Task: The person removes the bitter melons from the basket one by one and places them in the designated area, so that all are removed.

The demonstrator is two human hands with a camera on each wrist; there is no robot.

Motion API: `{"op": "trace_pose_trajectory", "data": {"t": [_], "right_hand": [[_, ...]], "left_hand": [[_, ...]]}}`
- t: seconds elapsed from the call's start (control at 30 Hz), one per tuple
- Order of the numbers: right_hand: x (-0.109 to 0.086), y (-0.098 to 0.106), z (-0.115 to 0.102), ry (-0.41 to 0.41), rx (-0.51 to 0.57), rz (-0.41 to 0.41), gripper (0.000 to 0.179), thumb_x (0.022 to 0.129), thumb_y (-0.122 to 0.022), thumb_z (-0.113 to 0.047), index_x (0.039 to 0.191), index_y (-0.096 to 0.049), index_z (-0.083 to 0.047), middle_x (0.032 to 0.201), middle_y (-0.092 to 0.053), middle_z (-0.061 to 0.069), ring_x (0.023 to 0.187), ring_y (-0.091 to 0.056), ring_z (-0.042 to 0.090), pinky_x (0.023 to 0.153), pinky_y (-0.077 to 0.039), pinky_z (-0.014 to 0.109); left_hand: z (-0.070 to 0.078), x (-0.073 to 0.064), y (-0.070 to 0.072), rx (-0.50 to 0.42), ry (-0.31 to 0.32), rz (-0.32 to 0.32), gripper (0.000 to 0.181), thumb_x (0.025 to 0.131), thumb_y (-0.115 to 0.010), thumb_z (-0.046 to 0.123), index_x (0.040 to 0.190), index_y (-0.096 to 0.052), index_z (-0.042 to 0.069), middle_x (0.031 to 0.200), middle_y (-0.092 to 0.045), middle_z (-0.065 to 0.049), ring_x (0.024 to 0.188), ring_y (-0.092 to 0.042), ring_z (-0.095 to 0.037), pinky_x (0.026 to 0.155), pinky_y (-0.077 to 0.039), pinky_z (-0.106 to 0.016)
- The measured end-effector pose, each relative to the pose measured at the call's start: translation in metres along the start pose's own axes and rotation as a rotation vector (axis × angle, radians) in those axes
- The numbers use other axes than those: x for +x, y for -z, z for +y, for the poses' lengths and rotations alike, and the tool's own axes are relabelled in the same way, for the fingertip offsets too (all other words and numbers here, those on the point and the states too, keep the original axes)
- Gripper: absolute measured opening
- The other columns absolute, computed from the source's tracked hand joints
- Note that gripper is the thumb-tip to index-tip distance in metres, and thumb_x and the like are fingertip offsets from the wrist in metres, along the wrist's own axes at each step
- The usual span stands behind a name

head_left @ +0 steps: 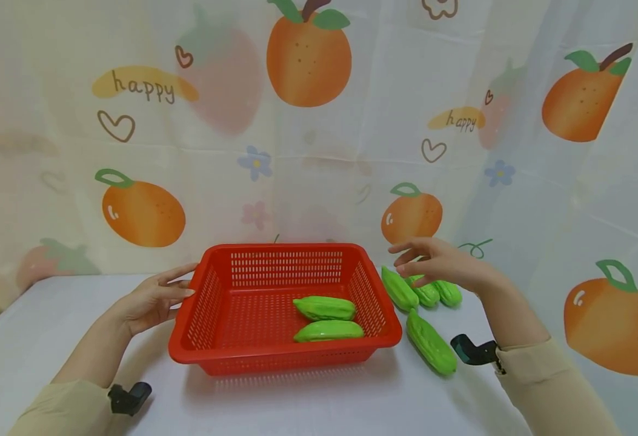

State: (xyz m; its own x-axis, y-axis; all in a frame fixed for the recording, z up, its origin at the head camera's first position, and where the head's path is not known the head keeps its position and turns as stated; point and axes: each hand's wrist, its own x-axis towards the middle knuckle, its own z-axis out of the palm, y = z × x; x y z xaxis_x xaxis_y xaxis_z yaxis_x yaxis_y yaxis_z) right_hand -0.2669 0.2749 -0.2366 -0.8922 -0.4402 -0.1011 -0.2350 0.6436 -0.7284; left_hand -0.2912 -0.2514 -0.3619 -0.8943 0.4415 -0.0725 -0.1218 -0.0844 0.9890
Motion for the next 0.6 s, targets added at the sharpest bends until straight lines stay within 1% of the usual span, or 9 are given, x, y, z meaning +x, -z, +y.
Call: {"op": "trace_pose_trajectory", "data": {"t": [0.1,0.27,0.4,0.6], "right_hand": [[0.01,-0.003,-0.015,0.028,-0.024,-0.005,0.048,0.097,-0.062,-0.028,0.141,-0.05,-0.014,0.134,-0.06,0.015,0.12,-0.061,0.027,0.089,-0.06,0.04],[0.028,-0.011,-0.034,0.056,-0.041,-0.039,0.046,0.096,-0.063,-0.028,0.139,-0.052,-0.016,0.133,-0.061,0.015,0.117,-0.064,0.028,0.09,-0.059,0.04],[0.041,-0.017,-0.047,0.071,-0.05,-0.061,0.045,0.096,-0.062,-0.027,0.139,-0.052,-0.017,0.133,-0.062,0.012,0.117,-0.064,0.026,0.092,-0.059,0.039],[0.059,-0.027,-0.058,0.076,-0.008,-0.076,0.045,0.096,-0.063,-0.029,0.139,-0.051,-0.019,0.136,-0.059,0.008,0.118,-0.064,0.023,0.093,-0.058,0.041]], "left_hand": [[0.0,0.0,0.0,0.002,0.002,0.009,0.05,0.1,-0.052,0.01,0.146,-0.037,0.025,0.112,-0.071,0.011,0.098,-0.07,-0.009,0.087,-0.06,-0.032],[0.0,0.0,0.001,0.006,-0.002,0.015,0.045,0.1,-0.052,0.011,0.139,-0.044,0.031,0.112,-0.072,0.012,0.099,-0.07,-0.009,0.087,-0.059,-0.032],[0.0,-0.001,0.001,-0.011,-0.006,0.003,0.044,0.1,-0.051,0.01,0.139,-0.045,0.031,0.111,-0.072,0.01,0.098,-0.07,-0.009,0.087,-0.059,-0.032],[0.002,-0.002,0.0,-0.021,-0.008,-0.007,0.043,0.1,-0.051,0.01,0.138,-0.046,0.03,0.111,-0.072,0.01,0.099,-0.07,-0.009,0.087,-0.06,-0.033]]}}
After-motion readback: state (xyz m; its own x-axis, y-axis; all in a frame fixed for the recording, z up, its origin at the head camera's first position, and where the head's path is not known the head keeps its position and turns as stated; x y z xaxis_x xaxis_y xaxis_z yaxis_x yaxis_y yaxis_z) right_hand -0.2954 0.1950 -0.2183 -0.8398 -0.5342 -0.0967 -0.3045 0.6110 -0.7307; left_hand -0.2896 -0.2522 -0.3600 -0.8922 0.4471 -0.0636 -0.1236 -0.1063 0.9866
